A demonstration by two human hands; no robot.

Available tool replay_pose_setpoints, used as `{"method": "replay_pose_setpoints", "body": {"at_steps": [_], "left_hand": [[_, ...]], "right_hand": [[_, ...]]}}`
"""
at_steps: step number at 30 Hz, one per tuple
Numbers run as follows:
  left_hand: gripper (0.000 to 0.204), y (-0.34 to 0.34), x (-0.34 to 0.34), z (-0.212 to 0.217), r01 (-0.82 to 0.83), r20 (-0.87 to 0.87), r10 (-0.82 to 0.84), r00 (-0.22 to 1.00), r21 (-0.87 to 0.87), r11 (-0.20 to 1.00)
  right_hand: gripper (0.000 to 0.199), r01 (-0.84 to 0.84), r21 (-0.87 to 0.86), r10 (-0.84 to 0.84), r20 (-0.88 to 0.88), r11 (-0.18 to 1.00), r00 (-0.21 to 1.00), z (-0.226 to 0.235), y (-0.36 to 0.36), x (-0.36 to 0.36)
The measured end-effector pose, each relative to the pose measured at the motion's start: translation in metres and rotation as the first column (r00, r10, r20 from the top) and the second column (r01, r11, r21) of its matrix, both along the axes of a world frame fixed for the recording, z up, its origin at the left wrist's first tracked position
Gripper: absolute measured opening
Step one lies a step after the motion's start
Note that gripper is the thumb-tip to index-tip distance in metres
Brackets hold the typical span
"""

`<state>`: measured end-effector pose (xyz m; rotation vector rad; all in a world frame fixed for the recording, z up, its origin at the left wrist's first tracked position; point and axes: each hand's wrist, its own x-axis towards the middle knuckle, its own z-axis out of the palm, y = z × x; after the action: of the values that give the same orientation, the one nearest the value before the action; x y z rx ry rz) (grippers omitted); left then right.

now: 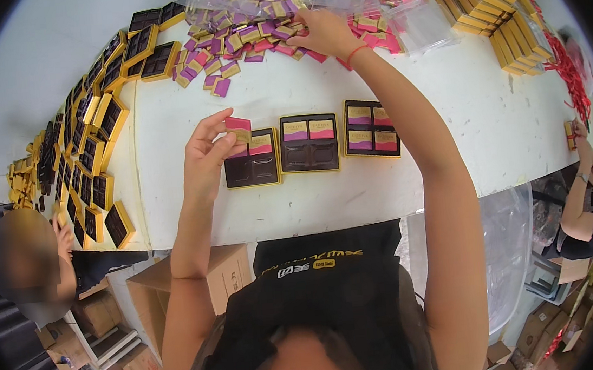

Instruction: The person places small pink and purple rectangular items into the compartments of black and gold trays. They arrange the items in a specific pattern, then close the trays and stack them on the table.

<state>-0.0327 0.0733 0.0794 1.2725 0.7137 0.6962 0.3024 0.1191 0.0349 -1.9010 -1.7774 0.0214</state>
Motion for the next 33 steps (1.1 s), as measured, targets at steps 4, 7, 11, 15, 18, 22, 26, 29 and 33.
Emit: {"method": "replay_pose_setpoints", "body": {"at_steps": [4,7,11,15,18,22,26,29,33], "left_hand": [[0.039,0.0,-0.019,0.0,-0.021,-0.001,0.021,1.0,0.006,1.0],[0.033,0.003,-0.041,0.0,-0.177,0.047,0.174,0.984,0.061,0.982],[0.021,0.006,-0.063,-0.011,-0.112,-0.056,0.117,0.992,0.082,0.99],[0.022,0.001,-0.057,-0.008,-0.05,-0.143,0.05,0.988,0.007,0.999],[0.02,0.001,-0.052,-0.003,0.01,-0.21,-0.011,0.978,-0.005,1.0],[0.023,-0.001,-0.054,0.0,0.035,-0.276,-0.038,0.96,-0.016,0.999],[0.031,0.005,-0.069,-0.02,0.273,-0.32,-0.226,0.92,0.11,0.956],[0.027,0.002,-0.061,-0.015,0.264,-0.39,-0.147,0.909,0.264,0.928],[0.024,0.007,-0.048,-0.013,0.36,-0.509,-0.135,0.85,0.374,0.855]], "right_hand": [[0.045,0.052,-0.013,-0.053,-0.066,0.999,0.996,-0.013,0.016,-0.008],[0.046,0.055,-0.009,-0.056,-0.145,0.998,0.988,-0.022,0.023,0.002],[0.04,0.082,-0.038,-0.087,-0.16,0.996,0.983,-0.008,0.013,0.002],[0.029,0.028,0.036,-0.02,-0.203,0.999,0.979,-0.004,-0.012,-0.001],[0.025,0.047,0.086,-0.036,-0.131,0.995,0.991,-0.004,-0.017,0.0],[0.027,0.097,0.248,-0.078,-0.085,0.964,0.993,-0.004,-0.019,0.002],[0.03,0.101,0.009,-0.082,-0.526,0.995,0.847,0.013,-0.035,-0.013],[0.03,-0.055,0.018,0.047,-0.811,0.998,0.582,0.033,-0.071,-0.049],[0.03,-0.203,-0.071,0.041,-0.865,0.977,0.5,0.055,-0.114,-0.093]]}}
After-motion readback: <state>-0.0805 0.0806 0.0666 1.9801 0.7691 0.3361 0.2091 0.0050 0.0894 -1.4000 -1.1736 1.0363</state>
